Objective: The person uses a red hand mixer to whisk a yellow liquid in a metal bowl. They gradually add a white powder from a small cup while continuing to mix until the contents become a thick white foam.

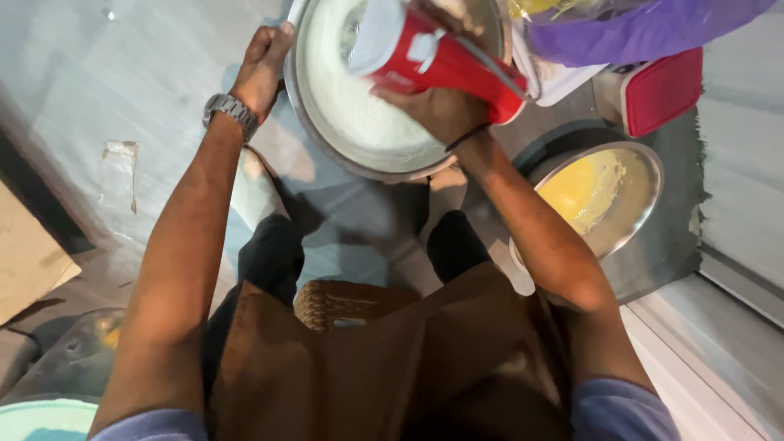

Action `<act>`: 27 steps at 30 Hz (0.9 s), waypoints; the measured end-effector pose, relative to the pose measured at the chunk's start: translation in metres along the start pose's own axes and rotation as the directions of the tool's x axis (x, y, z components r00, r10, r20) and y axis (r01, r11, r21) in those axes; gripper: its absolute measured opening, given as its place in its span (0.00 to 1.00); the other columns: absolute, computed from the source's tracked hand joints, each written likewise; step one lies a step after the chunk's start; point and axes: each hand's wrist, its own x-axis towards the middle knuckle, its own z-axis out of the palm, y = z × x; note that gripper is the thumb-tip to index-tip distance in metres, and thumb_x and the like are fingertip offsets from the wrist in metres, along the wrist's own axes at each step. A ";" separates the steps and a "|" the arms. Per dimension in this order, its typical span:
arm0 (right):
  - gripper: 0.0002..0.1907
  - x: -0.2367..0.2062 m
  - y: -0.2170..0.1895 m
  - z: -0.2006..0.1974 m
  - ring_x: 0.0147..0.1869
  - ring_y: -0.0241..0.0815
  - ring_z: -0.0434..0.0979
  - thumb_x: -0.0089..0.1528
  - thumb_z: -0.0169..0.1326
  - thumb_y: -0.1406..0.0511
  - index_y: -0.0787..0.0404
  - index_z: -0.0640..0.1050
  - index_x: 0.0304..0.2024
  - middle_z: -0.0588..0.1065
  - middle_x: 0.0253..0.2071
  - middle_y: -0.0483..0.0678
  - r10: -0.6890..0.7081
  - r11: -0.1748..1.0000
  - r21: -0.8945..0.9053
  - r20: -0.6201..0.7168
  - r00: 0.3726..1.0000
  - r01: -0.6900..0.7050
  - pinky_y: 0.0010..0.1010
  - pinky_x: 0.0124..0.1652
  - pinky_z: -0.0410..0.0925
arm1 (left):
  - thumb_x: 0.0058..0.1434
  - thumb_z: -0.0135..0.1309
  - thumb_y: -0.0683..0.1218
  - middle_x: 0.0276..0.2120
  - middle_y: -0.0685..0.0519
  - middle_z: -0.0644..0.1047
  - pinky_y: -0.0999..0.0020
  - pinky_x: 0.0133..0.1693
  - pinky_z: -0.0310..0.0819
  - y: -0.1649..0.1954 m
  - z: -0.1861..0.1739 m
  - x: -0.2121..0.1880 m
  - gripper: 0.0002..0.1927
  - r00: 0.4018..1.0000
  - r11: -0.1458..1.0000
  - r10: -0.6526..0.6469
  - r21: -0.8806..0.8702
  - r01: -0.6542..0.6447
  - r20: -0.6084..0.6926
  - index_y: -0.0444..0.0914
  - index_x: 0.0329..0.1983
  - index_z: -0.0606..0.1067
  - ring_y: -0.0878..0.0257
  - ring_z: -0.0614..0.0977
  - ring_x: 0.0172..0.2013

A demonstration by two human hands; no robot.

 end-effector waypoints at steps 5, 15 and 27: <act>0.42 -0.025 -0.019 -0.021 0.54 0.50 0.80 0.62 0.67 0.42 0.67 0.72 0.61 0.77 0.54 0.55 -0.135 0.986 0.116 0.175 0.975 0.116 0.39 0.52 0.75 | 0.72 0.48 0.66 0.41 0.61 0.71 0.71 0.52 0.69 -0.004 -0.003 0.003 0.21 0.997 0.994 0.074 0.083 -0.073 -0.013 0.45 0.43 0.69 0.70 0.70 0.45; 0.40 -0.034 0.014 -0.088 0.54 0.55 0.80 0.59 0.70 0.43 0.64 0.76 0.61 0.79 0.53 0.56 0.092 0.996 -0.024 0.020 0.996 -0.092 0.45 0.52 0.72 | 0.71 0.49 0.66 0.36 0.60 0.69 0.70 0.46 0.68 -0.009 0.001 0.009 0.21 0.998 0.995 0.066 0.080 -0.064 -0.017 0.45 0.42 0.69 0.68 0.67 0.39; 0.39 -0.006 -0.006 -0.017 0.39 0.49 0.83 0.59 0.68 0.40 0.66 0.78 0.50 0.81 0.40 0.53 -0.001 0.994 0.104 0.120 0.993 -0.012 0.37 0.39 0.76 | 0.71 0.48 0.65 0.39 0.61 0.69 0.70 0.51 0.68 -0.001 0.000 0.003 0.20 0.999 0.998 0.037 0.056 -0.037 0.001 0.46 0.42 0.68 0.70 0.68 0.43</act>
